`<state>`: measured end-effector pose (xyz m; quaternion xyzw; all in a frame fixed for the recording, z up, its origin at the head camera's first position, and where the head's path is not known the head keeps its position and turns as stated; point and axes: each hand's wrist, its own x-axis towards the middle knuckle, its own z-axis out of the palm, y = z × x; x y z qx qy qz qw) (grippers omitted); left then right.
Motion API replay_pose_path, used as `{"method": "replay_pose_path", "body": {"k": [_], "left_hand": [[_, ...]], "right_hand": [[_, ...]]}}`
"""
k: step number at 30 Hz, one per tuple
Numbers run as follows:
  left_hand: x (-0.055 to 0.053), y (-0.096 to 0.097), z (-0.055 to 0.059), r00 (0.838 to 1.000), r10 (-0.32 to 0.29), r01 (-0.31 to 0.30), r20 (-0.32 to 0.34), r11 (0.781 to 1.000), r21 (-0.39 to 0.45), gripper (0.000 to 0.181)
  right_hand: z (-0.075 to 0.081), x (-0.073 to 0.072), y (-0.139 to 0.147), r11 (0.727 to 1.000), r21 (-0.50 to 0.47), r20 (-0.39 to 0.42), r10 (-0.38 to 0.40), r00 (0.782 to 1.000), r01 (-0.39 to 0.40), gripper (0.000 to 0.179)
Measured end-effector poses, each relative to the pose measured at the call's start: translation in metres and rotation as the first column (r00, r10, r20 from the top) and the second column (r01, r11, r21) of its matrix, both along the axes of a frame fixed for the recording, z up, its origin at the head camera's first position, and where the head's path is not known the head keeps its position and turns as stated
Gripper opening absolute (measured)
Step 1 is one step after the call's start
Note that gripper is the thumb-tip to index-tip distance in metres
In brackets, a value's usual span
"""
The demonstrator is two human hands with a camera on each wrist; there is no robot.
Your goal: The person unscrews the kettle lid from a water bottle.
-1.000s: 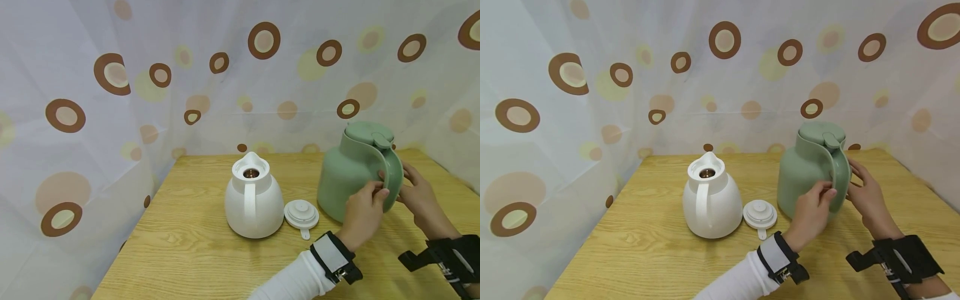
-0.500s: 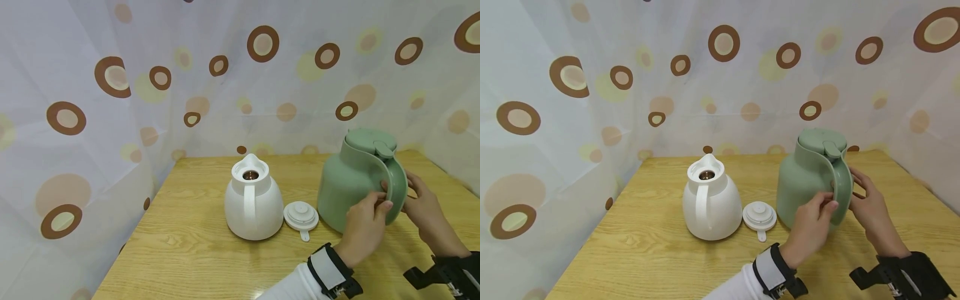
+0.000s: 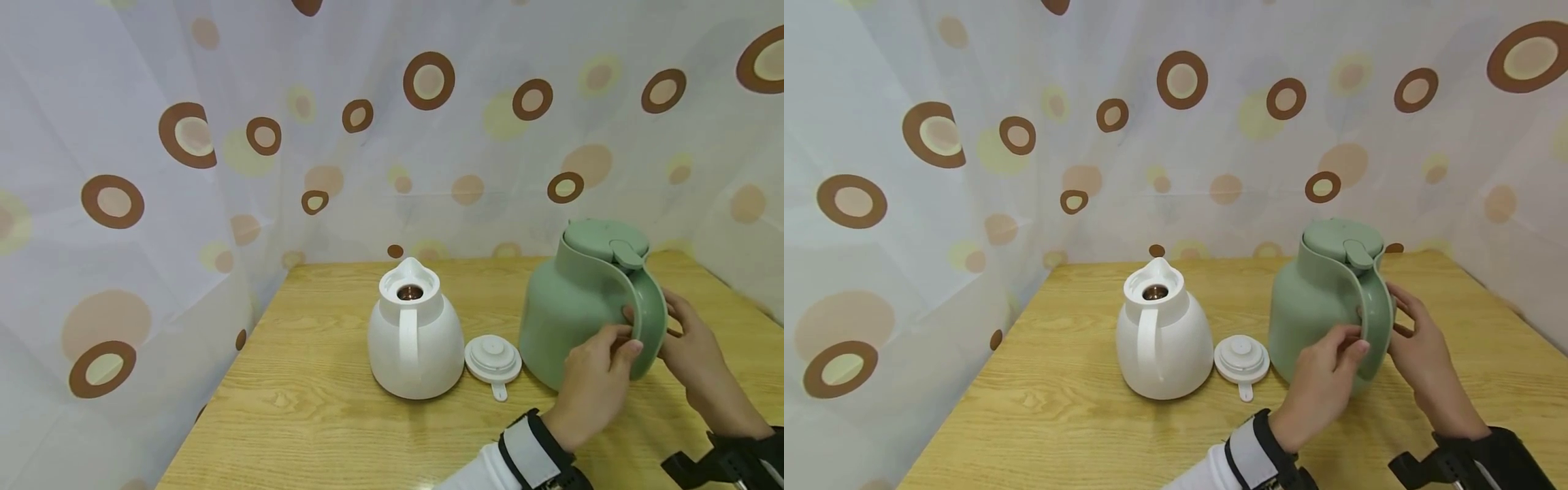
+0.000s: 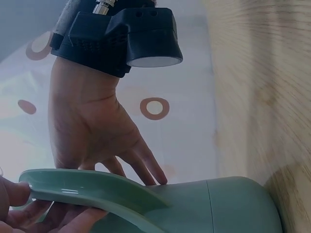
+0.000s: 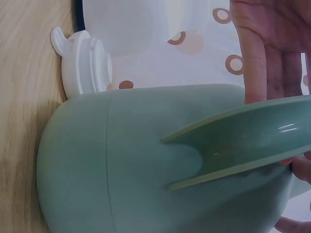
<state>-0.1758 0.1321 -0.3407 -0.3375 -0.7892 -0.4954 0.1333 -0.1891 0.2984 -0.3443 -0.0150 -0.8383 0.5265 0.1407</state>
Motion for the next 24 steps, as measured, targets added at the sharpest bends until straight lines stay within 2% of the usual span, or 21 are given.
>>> {"method": "replay_pose_path", "body": {"k": [4,6,9,12,14,17,19,22,24], "left_hand": [[-0.001,0.001,-0.001,1.000,-0.025,0.025,0.013,1.000,0.003,0.028],[-0.002,0.001,-0.001,0.999,-0.034,0.034,0.022,0.999,-0.001,0.028],[-0.003,0.000,0.001,0.992,-0.085,0.082,0.098,0.996,0.035,0.029],[-0.004,0.002,0.003,0.984,-0.107,0.096,0.141,0.992,0.079,0.030],[-0.005,0.005,0.004,0.987,-0.092,0.079,0.129,0.992,0.102,0.030],[-0.005,0.009,0.004,0.999,-0.029,0.025,0.040,0.994,0.109,0.025],[-0.004,0.010,0.002,1.000,0.002,0.000,-0.011,0.993,0.117,0.023],[-0.004,0.011,0.000,0.996,0.051,-0.041,-0.079,0.992,0.122,0.023],[-0.003,0.013,-0.002,0.990,0.078,-0.063,-0.115,0.990,0.127,0.023]], "right_hand": [[0.009,0.001,0.004,0.997,0.072,0.004,0.021,1.000,-0.022,0.062],[0.021,0.001,0.006,0.995,0.098,-0.033,0.039,0.999,-0.036,0.059],[0.048,0.000,0.005,0.988,0.153,-0.129,0.042,0.991,-0.022,0.053],[0.083,-0.004,0.002,0.959,0.278,-0.128,0.087,0.988,-0.049,0.053],[0.105,-0.010,-0.002,0.913,0.397,-0.071,0.133,0.989,-0.094,0.055],[0.128,-0.019,-0.009,0.816,0.554,0.030,0.178,0.983,-0.165,0.060],[0.135,-0.024,-0.014,0.747,0.640,0.061,0.185,0.981,-0.181,0.060],[0.140,-0.028,-0.019,0.658,0.731,0.087,0.172,0.981,-0.180,0.061],[0.140,-0.029,-0.019,0.622,0.763,0.086,0.173,0.981,-0.177,0.060]]}}
